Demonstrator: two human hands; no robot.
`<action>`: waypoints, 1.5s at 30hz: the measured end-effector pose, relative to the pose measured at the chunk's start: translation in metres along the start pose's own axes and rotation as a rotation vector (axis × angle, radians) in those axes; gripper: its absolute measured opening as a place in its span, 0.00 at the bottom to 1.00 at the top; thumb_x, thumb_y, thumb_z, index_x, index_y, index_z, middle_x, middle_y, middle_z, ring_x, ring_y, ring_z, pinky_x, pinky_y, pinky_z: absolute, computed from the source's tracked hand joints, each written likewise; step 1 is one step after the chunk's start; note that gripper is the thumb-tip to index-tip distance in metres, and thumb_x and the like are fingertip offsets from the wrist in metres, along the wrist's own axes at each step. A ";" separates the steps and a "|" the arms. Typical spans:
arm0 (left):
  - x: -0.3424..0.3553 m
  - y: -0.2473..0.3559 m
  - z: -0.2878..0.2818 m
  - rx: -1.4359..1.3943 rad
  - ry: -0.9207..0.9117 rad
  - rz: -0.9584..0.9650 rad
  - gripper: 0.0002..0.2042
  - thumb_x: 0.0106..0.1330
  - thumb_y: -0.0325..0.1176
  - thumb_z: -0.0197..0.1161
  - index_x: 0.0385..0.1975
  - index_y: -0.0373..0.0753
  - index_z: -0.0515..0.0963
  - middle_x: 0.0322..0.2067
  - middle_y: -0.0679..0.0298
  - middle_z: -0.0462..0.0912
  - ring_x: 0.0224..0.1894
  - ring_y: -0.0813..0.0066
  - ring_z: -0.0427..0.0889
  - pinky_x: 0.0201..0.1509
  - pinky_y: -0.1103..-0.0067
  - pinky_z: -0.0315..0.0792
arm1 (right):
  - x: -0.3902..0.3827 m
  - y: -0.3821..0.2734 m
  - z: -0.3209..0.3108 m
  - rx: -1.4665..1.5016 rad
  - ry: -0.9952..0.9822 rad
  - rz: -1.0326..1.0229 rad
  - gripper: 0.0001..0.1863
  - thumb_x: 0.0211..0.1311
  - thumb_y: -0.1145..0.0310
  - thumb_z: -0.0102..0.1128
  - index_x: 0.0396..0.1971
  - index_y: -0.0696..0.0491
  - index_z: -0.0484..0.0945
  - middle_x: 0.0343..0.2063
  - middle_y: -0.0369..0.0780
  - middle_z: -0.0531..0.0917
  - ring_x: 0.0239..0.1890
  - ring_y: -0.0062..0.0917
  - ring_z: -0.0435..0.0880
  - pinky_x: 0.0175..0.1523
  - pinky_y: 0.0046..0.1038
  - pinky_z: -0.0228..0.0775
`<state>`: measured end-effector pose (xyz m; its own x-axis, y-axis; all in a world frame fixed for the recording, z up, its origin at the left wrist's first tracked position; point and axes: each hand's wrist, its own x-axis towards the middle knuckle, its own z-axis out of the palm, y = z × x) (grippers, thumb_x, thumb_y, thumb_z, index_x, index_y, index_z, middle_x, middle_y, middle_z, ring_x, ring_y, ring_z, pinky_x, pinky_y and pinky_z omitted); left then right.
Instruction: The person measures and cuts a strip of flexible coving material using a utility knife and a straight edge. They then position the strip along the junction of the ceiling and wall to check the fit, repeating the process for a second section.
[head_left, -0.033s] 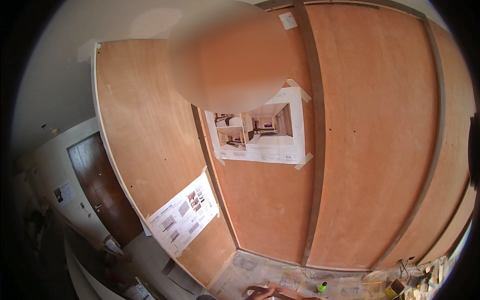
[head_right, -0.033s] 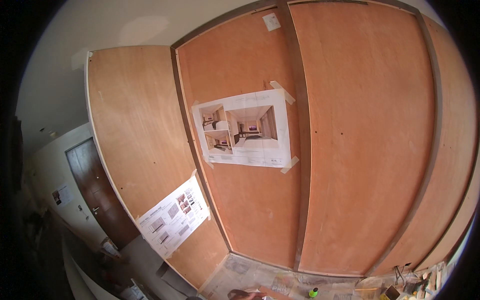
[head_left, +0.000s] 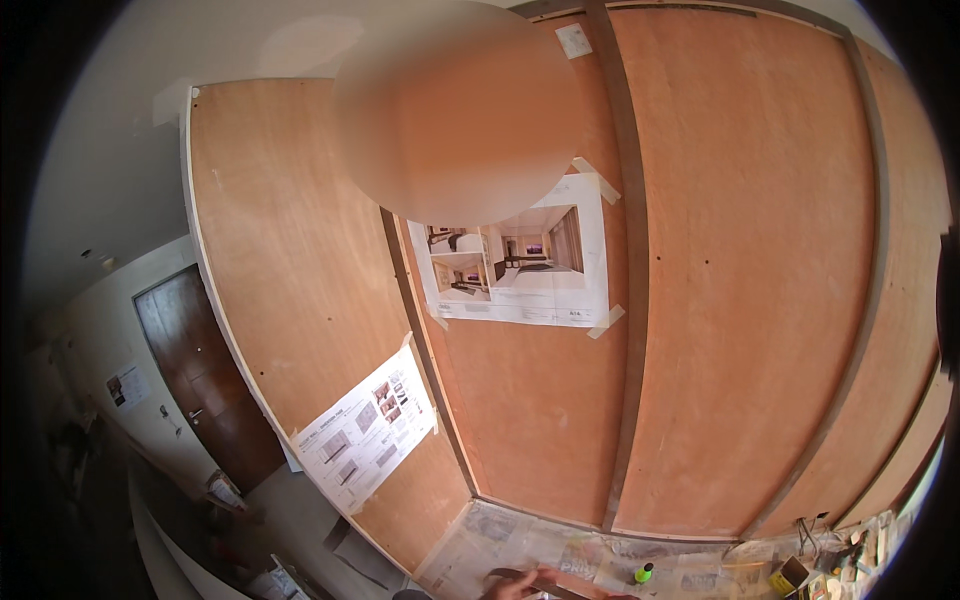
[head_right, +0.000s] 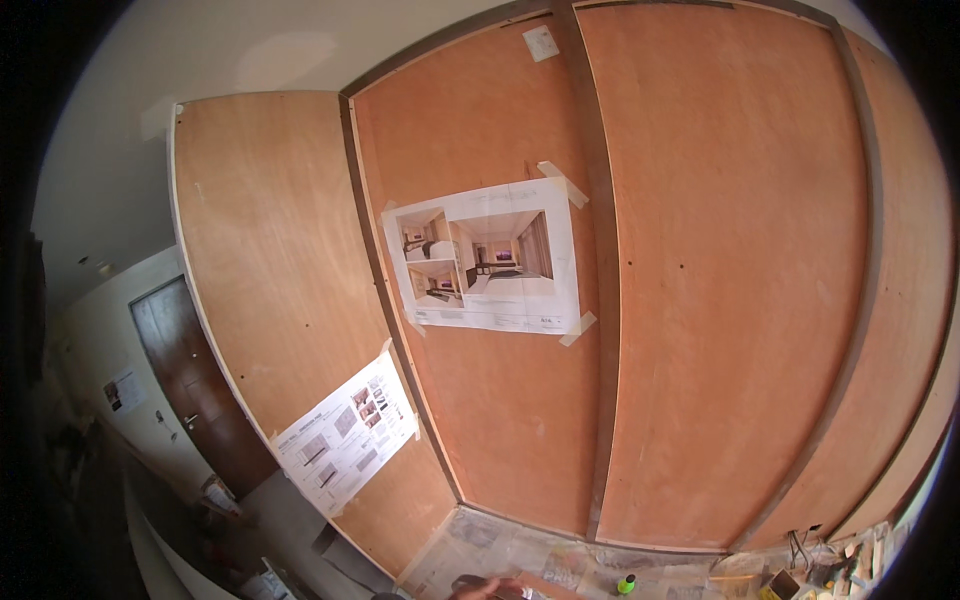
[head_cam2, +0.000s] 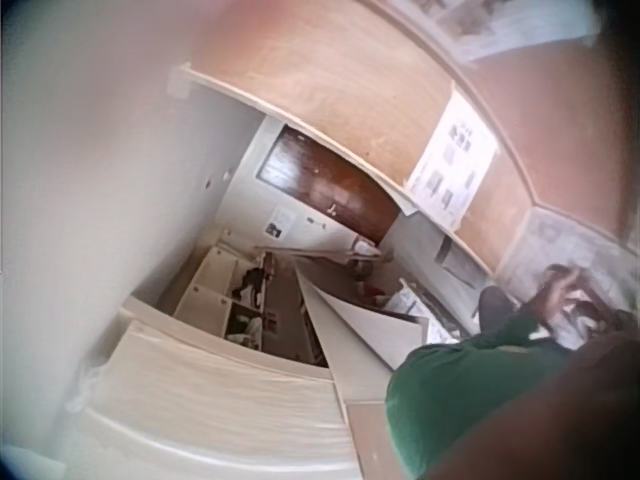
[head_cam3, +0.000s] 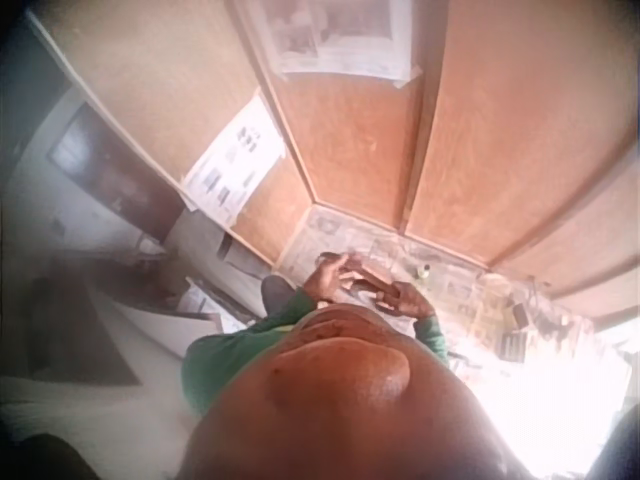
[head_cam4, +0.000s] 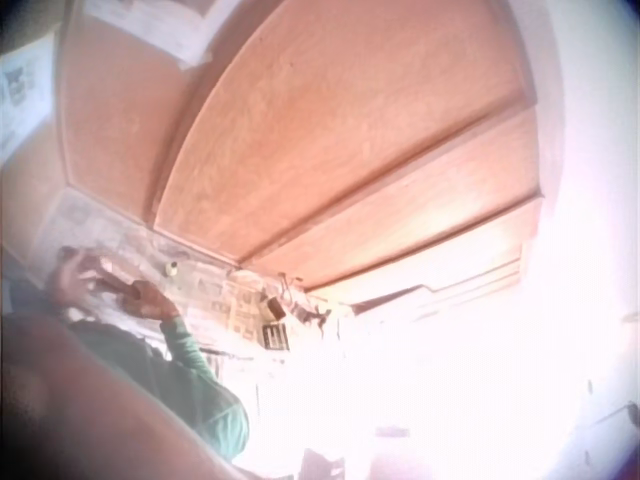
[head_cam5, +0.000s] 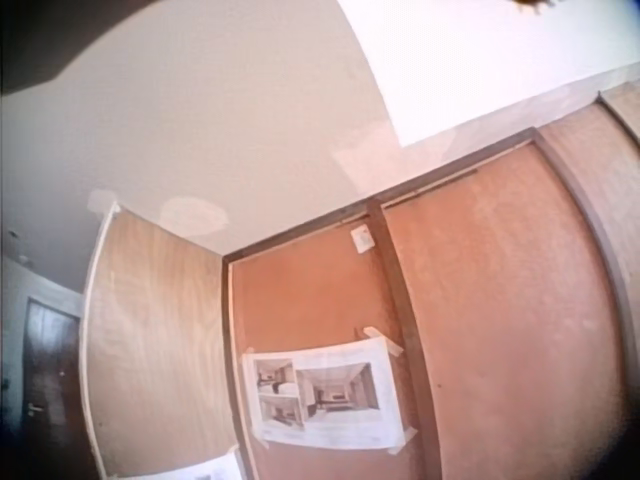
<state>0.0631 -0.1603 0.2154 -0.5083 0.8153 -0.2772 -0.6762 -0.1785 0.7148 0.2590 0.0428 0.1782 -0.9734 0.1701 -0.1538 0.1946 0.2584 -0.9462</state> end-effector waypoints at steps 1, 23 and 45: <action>-0.001 0.005 -0.007 0.003 0.045 0.018 0.22 0.73 0.47 0.62 0.59 0.40 0.75 0.53 0.62 0.82 0.55 0.62 0.82 0.55 0.59 0.76 | -0.002 -0.003 0.000 -0.084 -0.022 -0.025 0.33 0.66 0.37 0.60 0.29 0.59 0.83 0.23 0.42 0.84 0.26 0.25 0.80 0.35 0.31 0.75; -0.082 0.185 -0.063 0.221 0.593 0.826 0.18 0.73 0.35 0.62 0.60 0.38 0.72 0.45 0.63 0.84 0.42 0.71 0.82 0.42 0.76 0.72 | 0.003 0.165 0.047 -0.412 -0.001 0.110 0.22 0.76 0.50 0.44 0.47 0.54 0.78 0.46 0.51 0.83 0.48 0.45 0.82 0.56 0.45 0.70; -0.119 0.187 -0.067 0.241 0.618 0.850 0.21 0.73 0.33 0.63 0.63 0.46 0.69 0.50 0.65 0.82 0.43 0.73 0.82 0.47 0.72 0.78 | -0.040 0.181 0.074 -0.635 -0.106 0.527 0.25 0.78 0.52 0.39 0.40 0.56 0.81 0.39 0.52 0.86 0.44 0.51 0.85 0.52 0.51 0.75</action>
<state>-0.0385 -0.3278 0.3396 -0.9889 0.0440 0.1422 0.1144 -0.3871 0.9149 0.3246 0.0123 -0.0085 -0.7353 0.3364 -0.5884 0.6288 0.6625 -0.4071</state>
